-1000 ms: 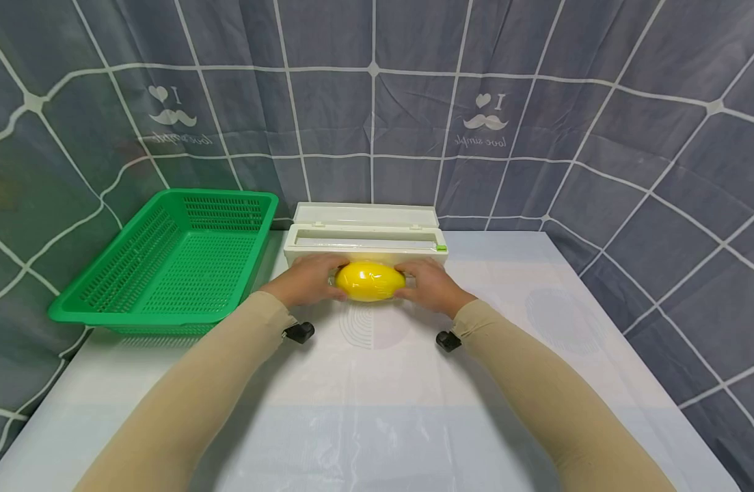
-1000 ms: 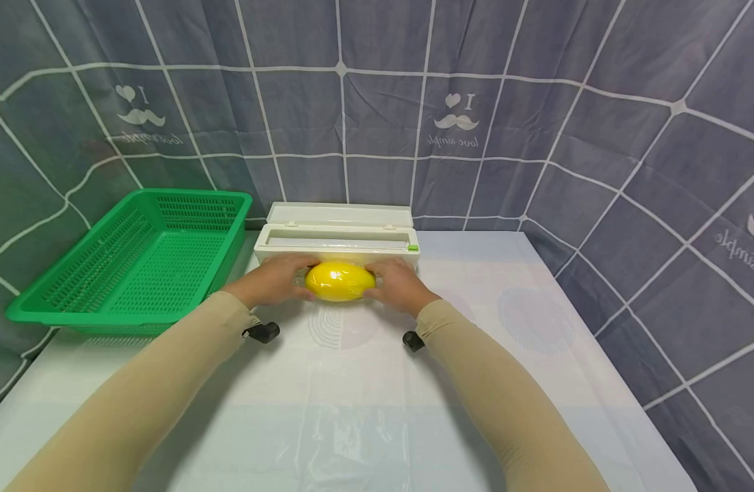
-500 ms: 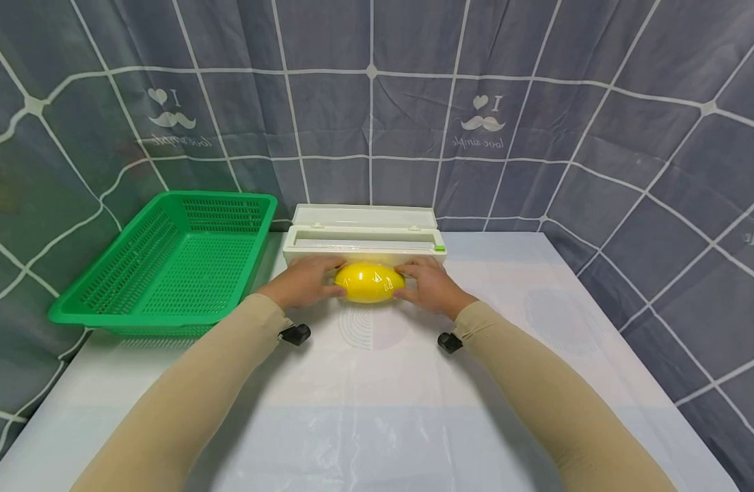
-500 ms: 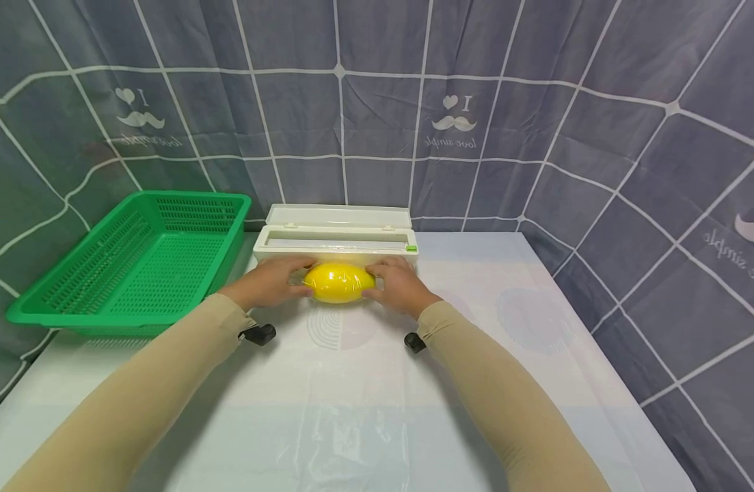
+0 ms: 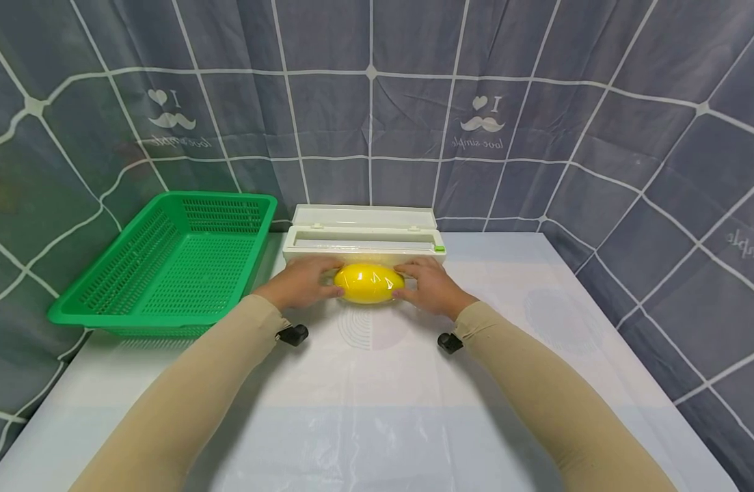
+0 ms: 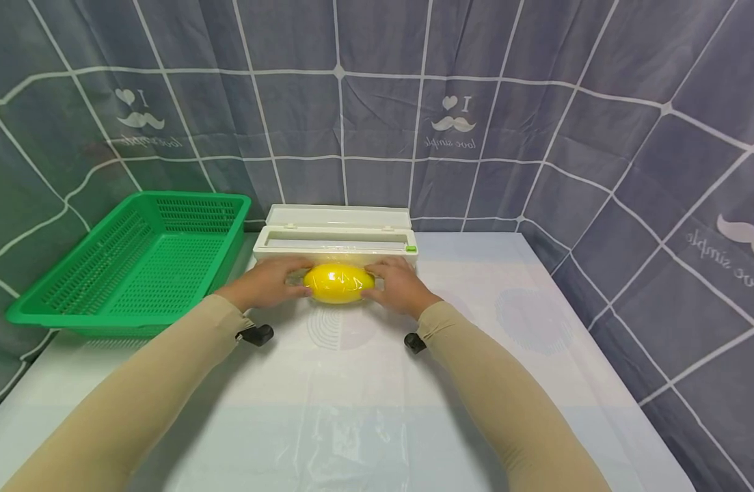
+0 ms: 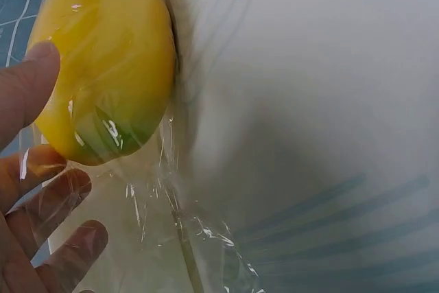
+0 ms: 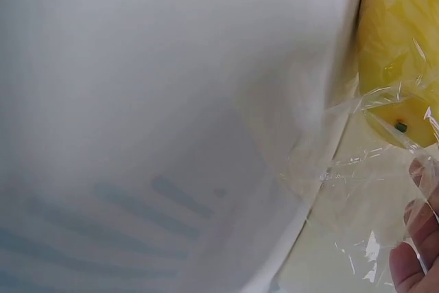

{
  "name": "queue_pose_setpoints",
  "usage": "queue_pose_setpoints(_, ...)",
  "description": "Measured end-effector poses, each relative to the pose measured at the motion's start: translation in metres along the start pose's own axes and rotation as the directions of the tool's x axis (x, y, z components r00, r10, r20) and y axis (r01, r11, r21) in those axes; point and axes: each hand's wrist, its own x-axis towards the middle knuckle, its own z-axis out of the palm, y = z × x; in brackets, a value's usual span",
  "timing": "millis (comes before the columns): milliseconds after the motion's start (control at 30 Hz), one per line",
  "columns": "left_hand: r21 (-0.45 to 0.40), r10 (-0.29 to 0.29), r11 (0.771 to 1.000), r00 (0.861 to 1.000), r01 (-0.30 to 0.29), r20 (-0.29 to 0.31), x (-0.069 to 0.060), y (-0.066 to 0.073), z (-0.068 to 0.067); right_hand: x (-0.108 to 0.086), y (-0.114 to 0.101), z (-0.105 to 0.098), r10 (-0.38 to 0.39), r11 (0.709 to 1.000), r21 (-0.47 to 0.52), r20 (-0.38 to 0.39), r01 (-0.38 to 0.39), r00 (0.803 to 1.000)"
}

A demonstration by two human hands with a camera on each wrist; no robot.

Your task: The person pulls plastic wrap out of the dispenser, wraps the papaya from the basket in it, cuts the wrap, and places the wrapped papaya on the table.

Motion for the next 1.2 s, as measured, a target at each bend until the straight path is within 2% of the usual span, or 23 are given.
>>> queue_pose_setpoints(300, -0.026, 0.01, 1.0, 1.0, -0.011, -0.022, -0.002, 0.0, -0.003, -0.001, 0.001, -0.002, 0.004, 1.0, 0.002, -0.009, -0.004, 1.0)
queue_pose_setpoints(533, -0.052, -0.005, 0.999, 0.999, 0.003, -0.039, -0.003, 0.001, -0.006, -0.003, 0.004, -0.002, -0.002, 1.0, 0.005, -0.027, 0.002, 1.0)
queue_pose_setpoints(700, -0.059, -0.011, 0.998, 0.995, 0.005, -0.094, -0.004, 0.002, -0.008, -0.003, 0.006, -0.003, 0.012, 1.0, -0.005, -0.033, -0.012, 0.999)
queue_pose_setpoints(933, -0.034, -0.012, 0.999, 0.982, 0.005, -0.188, -0.002, 0.002, -0.01, -0.006, 0.007, -0.01, 0.033, 0.999, 0.001, -0.043, -0.033, 0.999)
queue_pose_setpoints(1067, -0.02, -0.019, 1.0, 0.973, 0.014, -0.229, -0.001, 0.002, -0.01, -0.008, 0.006, -0.014, 0.052, 0.998, 0.036, -0.081, -0.049, 0.995)
queue_pose_setpoints(1200, -0.008, -0.019, 1.0, 0.969, 0.018, -0.246, 0.0, 0.002, -0.011, -0.009, 0.006, -0.018, 0.056, 0.997, 0.058, -0.14, -0.048, 0.989)
